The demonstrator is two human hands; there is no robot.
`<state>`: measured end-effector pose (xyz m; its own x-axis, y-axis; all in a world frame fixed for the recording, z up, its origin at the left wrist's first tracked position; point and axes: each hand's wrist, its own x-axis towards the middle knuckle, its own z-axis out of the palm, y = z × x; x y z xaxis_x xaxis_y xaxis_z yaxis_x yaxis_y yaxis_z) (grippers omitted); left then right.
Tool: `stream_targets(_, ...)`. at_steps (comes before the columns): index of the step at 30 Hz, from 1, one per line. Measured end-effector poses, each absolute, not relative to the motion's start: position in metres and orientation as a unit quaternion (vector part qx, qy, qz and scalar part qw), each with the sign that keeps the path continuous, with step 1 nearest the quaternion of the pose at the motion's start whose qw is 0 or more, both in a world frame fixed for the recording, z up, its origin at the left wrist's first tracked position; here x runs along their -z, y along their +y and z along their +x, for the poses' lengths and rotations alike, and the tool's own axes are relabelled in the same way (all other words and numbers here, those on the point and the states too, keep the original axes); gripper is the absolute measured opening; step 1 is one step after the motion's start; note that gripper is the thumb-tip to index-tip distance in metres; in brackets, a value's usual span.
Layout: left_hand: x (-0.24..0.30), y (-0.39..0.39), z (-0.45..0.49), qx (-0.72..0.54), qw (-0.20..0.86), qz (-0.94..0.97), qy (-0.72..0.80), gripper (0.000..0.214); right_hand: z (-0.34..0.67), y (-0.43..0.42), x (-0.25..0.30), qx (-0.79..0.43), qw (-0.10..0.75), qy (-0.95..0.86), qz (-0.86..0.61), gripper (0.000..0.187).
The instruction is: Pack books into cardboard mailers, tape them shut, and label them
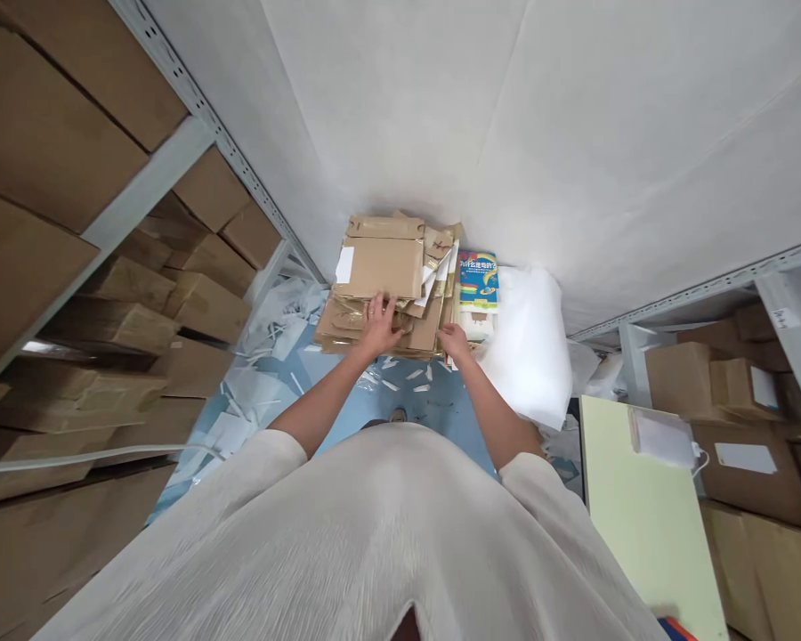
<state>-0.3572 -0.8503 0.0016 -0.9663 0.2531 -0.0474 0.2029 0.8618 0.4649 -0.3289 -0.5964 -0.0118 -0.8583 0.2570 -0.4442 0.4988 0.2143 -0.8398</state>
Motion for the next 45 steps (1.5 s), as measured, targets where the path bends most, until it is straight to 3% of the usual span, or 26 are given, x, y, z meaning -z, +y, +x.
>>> stream_targets(3, 0.000, -0.848, -0.366, -0.198, 0.080, 0.161, 0.964, 0.120, -0.335, -0.607, 0.022, 0.552, 0.101, 0.775, 0.289, 0.039)
stream_targets(8, 0.002, -0.852, -0.376, -0.160, 0.093, 0.182, 0.966, 0.127, -0.342, -0.619, 0.028, 0.547, 0.078, 0.778, 0.299, 0.037)
stream_targets(14, -0.005, -0.852, -0.371, -0.190, 0.085, 0.186, 0.960, 0.117, -0.345, -0.626, 0.018, 0.602, 0.130, 0.742, 0.265, 0.034)
stream_targets(19, -0.014, -0.843, -0.372, -0.226, 0.066, 0.172, 0.957, 0.113, -0.342, -0.630, 0.002, 0.636, 0.117, 0.733, 0.211, 0.028)
stream_targets(29, -0.032, -0.827, -0.376, -0.224, 0.043, 0.193, 0.954, 0.090, -0.341, -0.617, -0.020, 0.717, 0.070, 0.669, 0.180, 0.050)
stream_targets(40, -0.030, -0.828, -0.372, -0.242, 0.047, 0.194, 0.949, 0.070, -0.329, -0.514, -0.040, 0.673, -0.004, 0.689, 0.269, 0.038)
stream_targets(45, -0.024, -0.825, -0.367, -0.241, 0.052, 0.199, 0.948, 0.073, -0.313, -0.465, -0.049, 0.630, -0.027, 0.715, 0.301, 0.036)
